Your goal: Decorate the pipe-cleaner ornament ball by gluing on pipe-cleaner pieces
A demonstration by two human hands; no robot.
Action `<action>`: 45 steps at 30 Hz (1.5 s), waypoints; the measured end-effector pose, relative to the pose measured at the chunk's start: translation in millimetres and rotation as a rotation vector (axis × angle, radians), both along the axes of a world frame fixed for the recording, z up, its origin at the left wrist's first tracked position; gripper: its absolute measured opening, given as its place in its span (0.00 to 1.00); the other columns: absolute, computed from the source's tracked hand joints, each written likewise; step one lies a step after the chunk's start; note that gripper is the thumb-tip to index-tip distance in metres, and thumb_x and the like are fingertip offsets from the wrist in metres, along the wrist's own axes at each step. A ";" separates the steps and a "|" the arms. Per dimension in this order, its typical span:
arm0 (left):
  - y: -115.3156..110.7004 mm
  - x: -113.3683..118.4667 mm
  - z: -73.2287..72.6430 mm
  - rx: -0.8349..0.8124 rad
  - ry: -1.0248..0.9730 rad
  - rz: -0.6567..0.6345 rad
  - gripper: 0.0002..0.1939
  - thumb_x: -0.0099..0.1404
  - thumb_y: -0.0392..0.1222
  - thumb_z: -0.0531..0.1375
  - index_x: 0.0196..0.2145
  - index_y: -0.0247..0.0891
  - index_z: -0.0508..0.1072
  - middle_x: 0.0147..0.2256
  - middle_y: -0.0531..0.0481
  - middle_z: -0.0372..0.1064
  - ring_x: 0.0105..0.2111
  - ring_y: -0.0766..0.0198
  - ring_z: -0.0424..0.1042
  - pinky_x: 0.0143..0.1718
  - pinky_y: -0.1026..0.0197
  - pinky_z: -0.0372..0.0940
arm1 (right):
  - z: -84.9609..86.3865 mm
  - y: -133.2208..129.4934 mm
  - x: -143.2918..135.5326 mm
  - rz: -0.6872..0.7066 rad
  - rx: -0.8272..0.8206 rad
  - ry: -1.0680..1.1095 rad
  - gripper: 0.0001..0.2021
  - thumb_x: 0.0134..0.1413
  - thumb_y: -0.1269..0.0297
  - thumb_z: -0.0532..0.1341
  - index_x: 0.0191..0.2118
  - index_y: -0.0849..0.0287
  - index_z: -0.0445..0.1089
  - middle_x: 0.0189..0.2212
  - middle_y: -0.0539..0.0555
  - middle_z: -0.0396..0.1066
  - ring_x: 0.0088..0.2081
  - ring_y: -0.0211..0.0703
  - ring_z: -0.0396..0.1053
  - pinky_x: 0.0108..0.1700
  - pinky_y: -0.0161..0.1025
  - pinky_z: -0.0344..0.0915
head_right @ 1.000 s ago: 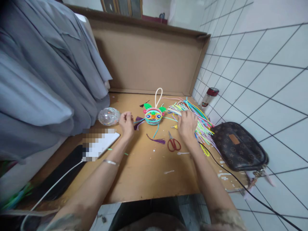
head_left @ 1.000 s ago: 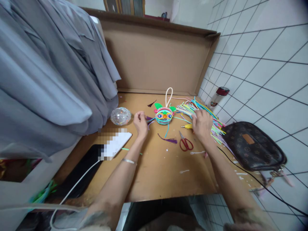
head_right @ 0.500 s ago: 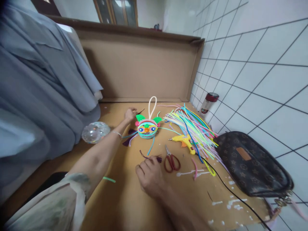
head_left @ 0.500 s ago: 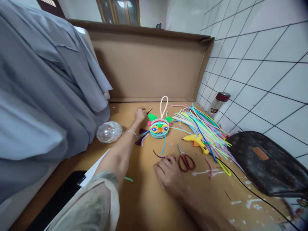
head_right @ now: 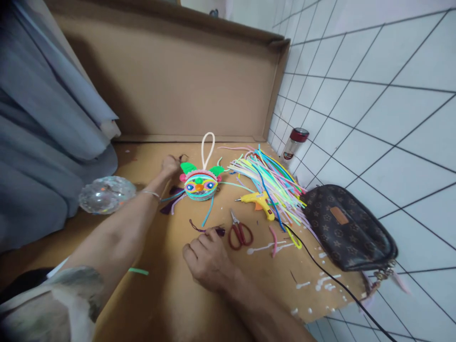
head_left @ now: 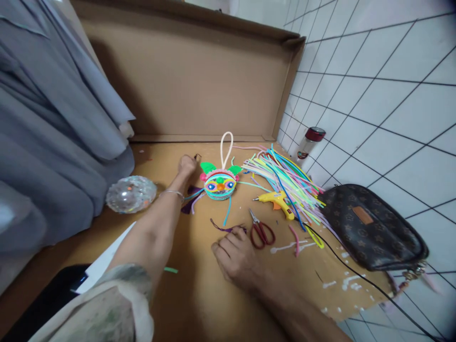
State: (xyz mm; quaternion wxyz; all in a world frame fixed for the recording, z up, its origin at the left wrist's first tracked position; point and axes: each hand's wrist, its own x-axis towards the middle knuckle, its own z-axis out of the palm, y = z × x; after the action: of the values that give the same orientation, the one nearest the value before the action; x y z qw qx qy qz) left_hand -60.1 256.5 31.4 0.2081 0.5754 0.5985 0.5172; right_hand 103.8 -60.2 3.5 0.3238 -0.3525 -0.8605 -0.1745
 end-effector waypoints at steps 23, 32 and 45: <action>-275.3 83.1 -16.3 -0.031 -0.454 -0.545 0.11 0.63 0.49 0.63 0.30 0.40 0.70 0.23 0.54 0.69 0.23 0.66 0.65 0.29 0.62 0.63 | 82.5 94.1 148.8 -1.188 -0.730 0.193 0.11 0.60 0.68 0.62 0.42 0.70 0.80 0.42 0.73 0.79 0.45 0.55 0.77 0.42 0.41 0.66; -266.9 67.5 -37.8 -0.019 -0.451 -0.520 0.12 0.62 0.51 0.64 0.30 0.39 0.72 0.24 0.54 0.69 0.25 0.67 0.65 0.31 0.63 0.62 | 147.6 106.7 179.1 -1.103 -0.467 0.248 0.14 0.66 0.64 0.56 0.41 0.64 0.78 0.44 0.68 0.74 0.51 0.64 0.72 0.50 0.52 0.64; -252.5 56.4 -29.5 -0.221 -0.857 -0.576 0.26 0.47 0.59 0.72 0.31 0.37 0.70 0.22 0.56 0.66 0.18 0.74 0.54 0.22 0.66 0.47 | 26.5 66.8 28.2 -0.085 -0.855 1.129 0.22 0.49 0.40 0.63 0.26 0.58 0.72 0.23 0.50 0.70 0.29 0.40 0.66 0.35 0.38 0.65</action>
State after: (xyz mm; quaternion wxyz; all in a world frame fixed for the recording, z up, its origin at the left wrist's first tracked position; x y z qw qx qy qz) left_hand -3.7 4.0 1.9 0.6271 0.4283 0.3282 0.5618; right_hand 132.0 6.5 30.1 0.5465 -0.5185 -0.5399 0.3755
